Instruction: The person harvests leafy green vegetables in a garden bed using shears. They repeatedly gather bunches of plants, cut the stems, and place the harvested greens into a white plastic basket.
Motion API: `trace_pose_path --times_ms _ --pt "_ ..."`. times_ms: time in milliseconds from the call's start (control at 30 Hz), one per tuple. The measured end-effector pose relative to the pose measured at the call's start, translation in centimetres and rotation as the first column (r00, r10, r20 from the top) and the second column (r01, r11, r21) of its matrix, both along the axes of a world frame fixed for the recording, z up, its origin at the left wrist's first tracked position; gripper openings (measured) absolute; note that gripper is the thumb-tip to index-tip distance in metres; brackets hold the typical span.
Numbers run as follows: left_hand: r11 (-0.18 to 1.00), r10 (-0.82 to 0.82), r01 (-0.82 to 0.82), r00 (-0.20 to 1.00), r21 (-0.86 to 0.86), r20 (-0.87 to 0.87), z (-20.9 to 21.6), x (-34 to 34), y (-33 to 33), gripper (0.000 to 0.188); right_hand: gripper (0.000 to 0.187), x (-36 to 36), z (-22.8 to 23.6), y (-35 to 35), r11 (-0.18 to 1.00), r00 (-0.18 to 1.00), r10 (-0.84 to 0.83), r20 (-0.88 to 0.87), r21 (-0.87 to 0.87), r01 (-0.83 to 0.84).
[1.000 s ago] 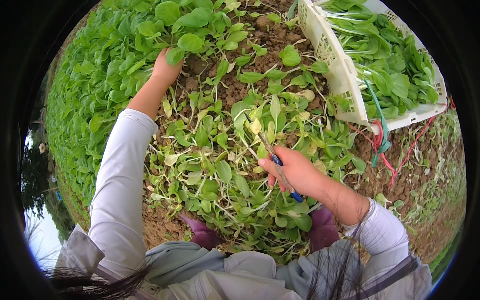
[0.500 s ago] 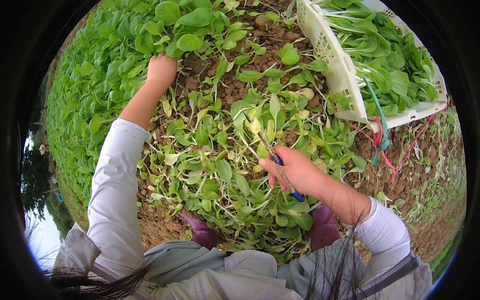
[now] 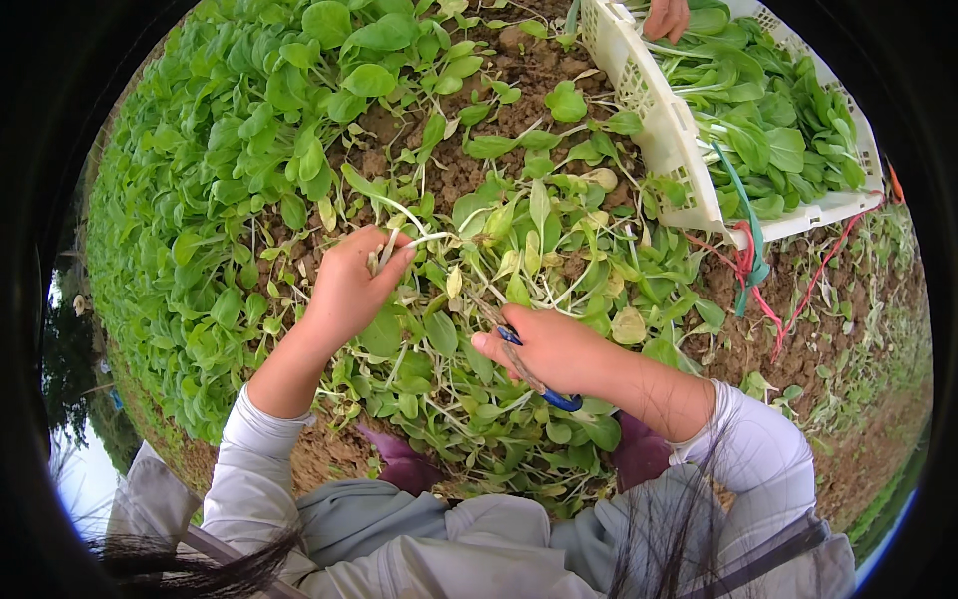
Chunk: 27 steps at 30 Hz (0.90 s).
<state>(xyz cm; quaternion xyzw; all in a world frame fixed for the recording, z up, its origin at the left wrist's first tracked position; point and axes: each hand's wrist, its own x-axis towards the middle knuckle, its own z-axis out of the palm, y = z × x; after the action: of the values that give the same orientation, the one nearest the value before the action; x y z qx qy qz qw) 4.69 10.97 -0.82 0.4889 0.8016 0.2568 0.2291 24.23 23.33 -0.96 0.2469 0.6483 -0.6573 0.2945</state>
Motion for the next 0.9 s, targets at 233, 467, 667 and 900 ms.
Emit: trace_pose_path --times_ms 233,467,667,900 --pt "0.987 -0.129 0.150 0.957 0.061 -0.260 0.4 1.6 -0.1 0.016 0.039 0.0 -0.5 -0.3 0.993 0.994 -0.074 0.078 -0.087 0.080" --pt "0.958 -0.277 0.283 0.856 -0.052 -0.436 0.1 2.1 0.0 0.016 0.041 -0.2 -0.6 -0.4 0.988 0.991 -0.097 0.095 -0.113 0.108" --pt "0.928 -0.343 0.277 0.896 -0.251 -0.281 -1.2 1.9 0.0 0.015 0.041 0.5 -1.3 -0.1 0.968 0.968 -0.123 0.217 -0.187 0.165" --pt "0.890 -0.252 0.228 0.968 -0.394 -0.008 -2.7 -3.0 1.0 0.017 0.034 2.0 -0.7 1.3 0.962 0.951 -0.239 0.196 -0.085 0.260"
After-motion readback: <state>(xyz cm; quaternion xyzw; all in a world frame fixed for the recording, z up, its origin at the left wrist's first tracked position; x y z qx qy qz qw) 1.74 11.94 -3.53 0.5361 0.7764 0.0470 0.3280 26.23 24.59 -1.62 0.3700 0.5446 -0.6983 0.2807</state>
